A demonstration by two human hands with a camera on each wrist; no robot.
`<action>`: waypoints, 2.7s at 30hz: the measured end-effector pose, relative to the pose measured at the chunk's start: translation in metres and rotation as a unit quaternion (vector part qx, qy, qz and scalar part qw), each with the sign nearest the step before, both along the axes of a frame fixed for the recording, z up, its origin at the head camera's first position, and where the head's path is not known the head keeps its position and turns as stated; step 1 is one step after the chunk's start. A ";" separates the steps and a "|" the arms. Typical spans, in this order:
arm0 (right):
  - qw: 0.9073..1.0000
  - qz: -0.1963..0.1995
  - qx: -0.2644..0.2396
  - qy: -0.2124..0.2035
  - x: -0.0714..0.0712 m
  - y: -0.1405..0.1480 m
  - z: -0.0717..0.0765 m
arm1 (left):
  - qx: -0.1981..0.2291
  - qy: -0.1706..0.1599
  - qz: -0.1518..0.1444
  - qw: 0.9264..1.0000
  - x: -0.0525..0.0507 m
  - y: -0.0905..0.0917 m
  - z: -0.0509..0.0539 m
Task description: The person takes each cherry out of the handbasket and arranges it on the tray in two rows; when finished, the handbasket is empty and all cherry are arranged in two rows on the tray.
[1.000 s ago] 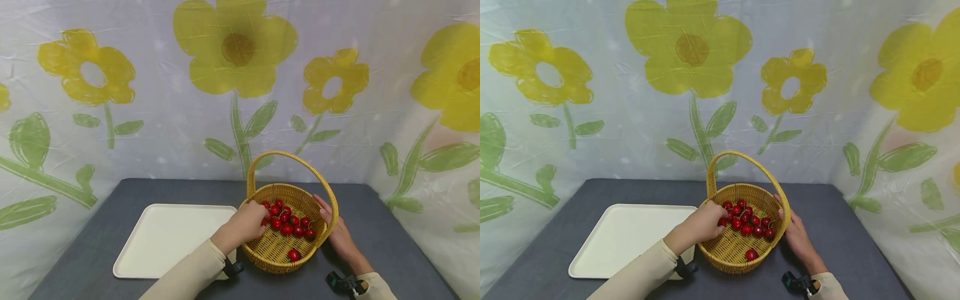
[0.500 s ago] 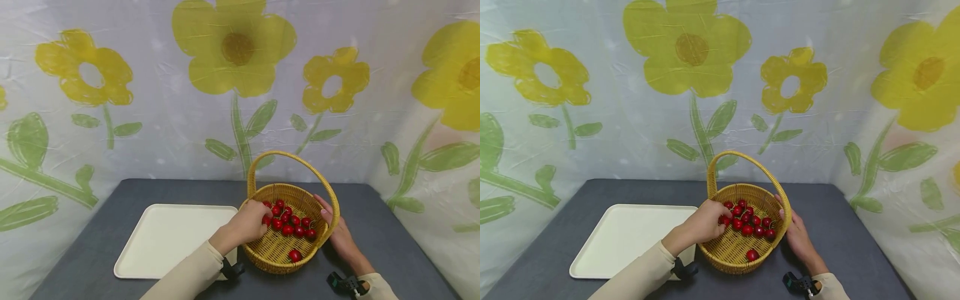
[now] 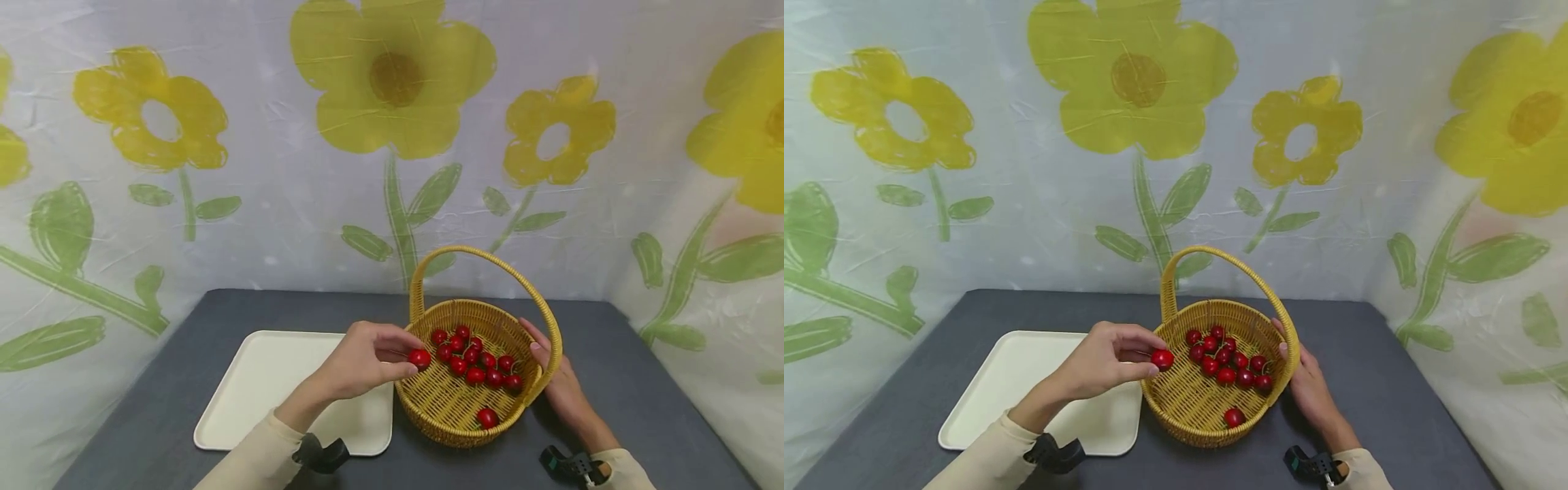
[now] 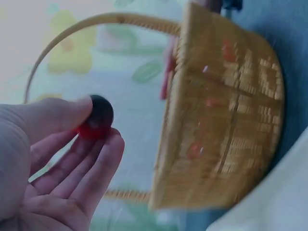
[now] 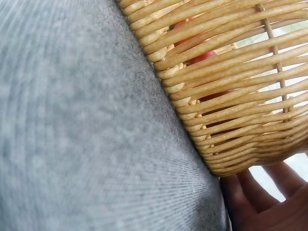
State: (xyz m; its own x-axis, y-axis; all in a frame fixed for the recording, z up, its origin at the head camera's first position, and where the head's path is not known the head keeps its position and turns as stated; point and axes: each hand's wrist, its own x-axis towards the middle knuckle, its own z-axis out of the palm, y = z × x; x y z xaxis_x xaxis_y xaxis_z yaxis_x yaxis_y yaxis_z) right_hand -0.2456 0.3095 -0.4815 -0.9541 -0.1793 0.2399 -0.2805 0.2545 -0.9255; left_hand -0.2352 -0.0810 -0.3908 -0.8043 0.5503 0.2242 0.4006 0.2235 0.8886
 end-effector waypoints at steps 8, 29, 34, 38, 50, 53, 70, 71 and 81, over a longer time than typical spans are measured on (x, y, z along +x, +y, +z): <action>1.000 0.007 -0.013 0.005 0.002 0.004 0.001 | 0.013 -0.037 0.042 0.998 -0.003 -0.055 0.002; 1.000 -0.006 -0.011 -0.013 0.001 0.000 -0.002 | -0.089 -0.023 0.113 0.989 -0.024 -0.042 -0.062; 1.000 -0.001 -0.010 -0.013 0.000 0.000 -0.002 | -0.106 -0.004 0.101 0.989 -0.024 -0.034 -0.075; 1.000 0.000 -0.004 -0.013 -0.002 0.000 -0.003 | -0.126 0.044 0.101 0.986 -0.024 -0.031 -0.078; 1.000 0.003 -0.006 -0.015 -0.001 0.003 -0.004 | -0.142 0.113 0.128 0.975 -0.022 -0.024 -0.082; 1.000 0.001 -0.005 -0.013 0.000 0.003 -0.004 | -0.144 0.111 0.127 0.975 -0.021 -0.024 -0.080; 1.000 -0.007 0.004 -0.011 -0.002 0.001 -0.004 | -0.043 -0.033 0.082 0.995 -0.024 -0.068 -0.044; 1.000 -0.008 0.004 -0.011 -0.003 0.001 -0.004 | -0.027 -0.045 0.075 0.996 -0.023 -0.072 -0.040; 1.000 -0.001 -0.007 0.003 -0.001 -0.002 -0.005 | 0.076 -0.101 -0.022 0.992 -0.004 -0.088 -0.006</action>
